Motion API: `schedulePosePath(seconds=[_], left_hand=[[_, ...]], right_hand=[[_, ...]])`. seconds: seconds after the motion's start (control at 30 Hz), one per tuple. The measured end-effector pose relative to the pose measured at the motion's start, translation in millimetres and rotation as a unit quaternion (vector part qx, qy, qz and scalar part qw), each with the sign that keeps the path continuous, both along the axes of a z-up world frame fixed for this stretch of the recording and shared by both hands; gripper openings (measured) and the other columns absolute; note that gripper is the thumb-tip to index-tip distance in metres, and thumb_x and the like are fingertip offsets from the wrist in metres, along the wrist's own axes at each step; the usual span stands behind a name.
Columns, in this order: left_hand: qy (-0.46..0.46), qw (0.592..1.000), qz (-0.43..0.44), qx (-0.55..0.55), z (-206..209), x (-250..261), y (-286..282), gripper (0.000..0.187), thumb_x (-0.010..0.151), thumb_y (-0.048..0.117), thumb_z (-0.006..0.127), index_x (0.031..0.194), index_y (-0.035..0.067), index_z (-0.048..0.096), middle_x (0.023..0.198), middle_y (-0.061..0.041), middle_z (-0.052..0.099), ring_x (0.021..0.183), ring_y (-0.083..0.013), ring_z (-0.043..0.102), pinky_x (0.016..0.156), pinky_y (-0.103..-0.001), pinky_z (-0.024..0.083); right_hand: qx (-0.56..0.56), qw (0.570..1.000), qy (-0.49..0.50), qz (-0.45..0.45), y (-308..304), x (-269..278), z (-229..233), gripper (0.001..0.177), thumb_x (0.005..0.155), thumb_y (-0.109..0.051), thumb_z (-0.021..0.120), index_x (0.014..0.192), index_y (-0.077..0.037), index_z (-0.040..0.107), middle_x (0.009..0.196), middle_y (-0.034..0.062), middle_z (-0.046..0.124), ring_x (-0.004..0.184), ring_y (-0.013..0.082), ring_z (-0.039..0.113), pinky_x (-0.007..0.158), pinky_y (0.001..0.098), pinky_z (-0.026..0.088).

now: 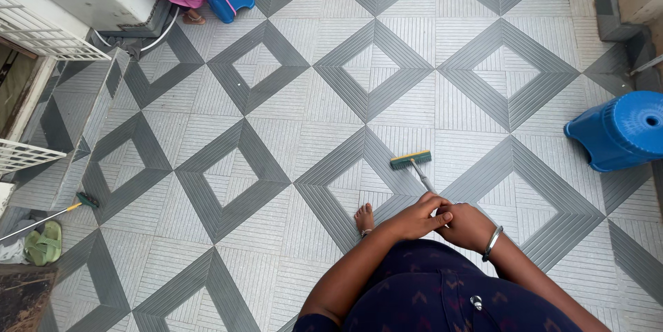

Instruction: The person sweeps a tiled floor using a long-handled brush, pushing dirt and debris from various areas toward a central hole in the floor.

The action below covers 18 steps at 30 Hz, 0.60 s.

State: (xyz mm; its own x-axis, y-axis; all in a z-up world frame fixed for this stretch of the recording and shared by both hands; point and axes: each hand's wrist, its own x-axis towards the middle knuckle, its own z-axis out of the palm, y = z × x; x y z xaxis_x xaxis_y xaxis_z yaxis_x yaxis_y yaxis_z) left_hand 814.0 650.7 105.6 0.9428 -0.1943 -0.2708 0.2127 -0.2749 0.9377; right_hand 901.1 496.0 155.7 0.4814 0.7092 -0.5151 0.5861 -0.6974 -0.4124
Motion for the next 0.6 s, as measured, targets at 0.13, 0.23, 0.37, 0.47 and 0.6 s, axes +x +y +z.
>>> schedulePosePath(seconds=[0.13, 0.23, 0.37, 0.47, 0.6], left_hand=[[-0.049, 0.996, 0.049, -0.061, -24.6, 19.4, 33.1, 0.081, 0.096, 0.074, 0.043, 0.142, 0.008, 0.053, 0.141, -0.011, 0.050, 0.131, -0.0282, 0.056, 0.110, -0.042, 0.045], [-0.040, 0.996, 0.086, -0.003, -49.2, 37.4, 61.5, 0.081, 0.098, 0.075, 0.043, 0.139, 0.007, 0.058, 0.144, -0.011, 0.056, 0.134, -0.0284, 0.057, 0.111, -0.042, 0.045], [0.041, 0.996, 0.066, 0.049, -71.1, 65.7, 89.3, 0.076, 0.097, 0.071, 0.036, 0.149, 0.018, 0.052, 0.149, -0.011, 0.054, 0.137, -0.0288, 0.053, 0.111, -0.044, 0.042], [0.064, 0.997, 0.031, 0.024, -63.9, 80.7, 110.4, 0.074, 0.098, 0.068, 0.031, 0.157, 0.025, 0.044, 0.151, -0.012, 0.052, 0.139, -0.0309, 0.051, 0.112, -0.046, 0.041], [0.031, 0.999, -0.009, -0.009, -32.6, 99.0, 129.6, 0.074, 0.100, 0.069, 0.034, 0.158, 0.024, 0.038, 0.159, -0.014, 0.042, 0.147, -0.0342, 0.041, 0.114, -0.050, 0.038]], right_hand=[[0.005, 1.000, -0.006, -0.024, 50.4, 16.8, -8.5, 0.024, 0.088, -0.026, 0.060, 0.097, -0.011, 0.075, 0.088, 0.0143, 0.077, 0.085, 0.0345, 0.074, 0.080, 0.0450, 0.058], [0.029, 0.998, -0.021, -0.042, 79.5, 34.3, -51.9, 0.024, 0.089, -0.021, 0.054, 0.101, -0.009, 0.072, 0.086, 0.0161, 0.077, 0.083, 0.0351, 0.075, 0.077, 0.0461, 0.059], [0.072, 0.989, 0.015, -0.125, 95.3, 61.3, -111.2, 0.033, 0.087, -0.030, 0.062, 0.109, -0.009, 0.074, 0.082, 0.0138, 0.079, 0.076, 0.0284, 0.078, 0.073, 0.0414, 0.061], [0.091, 0.971, 0.065, -0.213, 98.6, 80.8, -109.3, 0.044, 0.086, -0.041, 0.068, 0.115, -0.008, 0.075, 0.080, 0.0113, 0.080, 0.070, 0.0208, 0.080, 0.070, 0.0369, 0.063], [0.075, 0.959, 0.092, -0.257, 109.0, 90.6, -49.2, 0.056, 0.087, -0.046, 0.066, 0.129, -0.010, 0.067, 0.079, 0.0133, 0.081, 0.067, 0.0196, 0.077, 0.069, 0.0374, 0.062]])
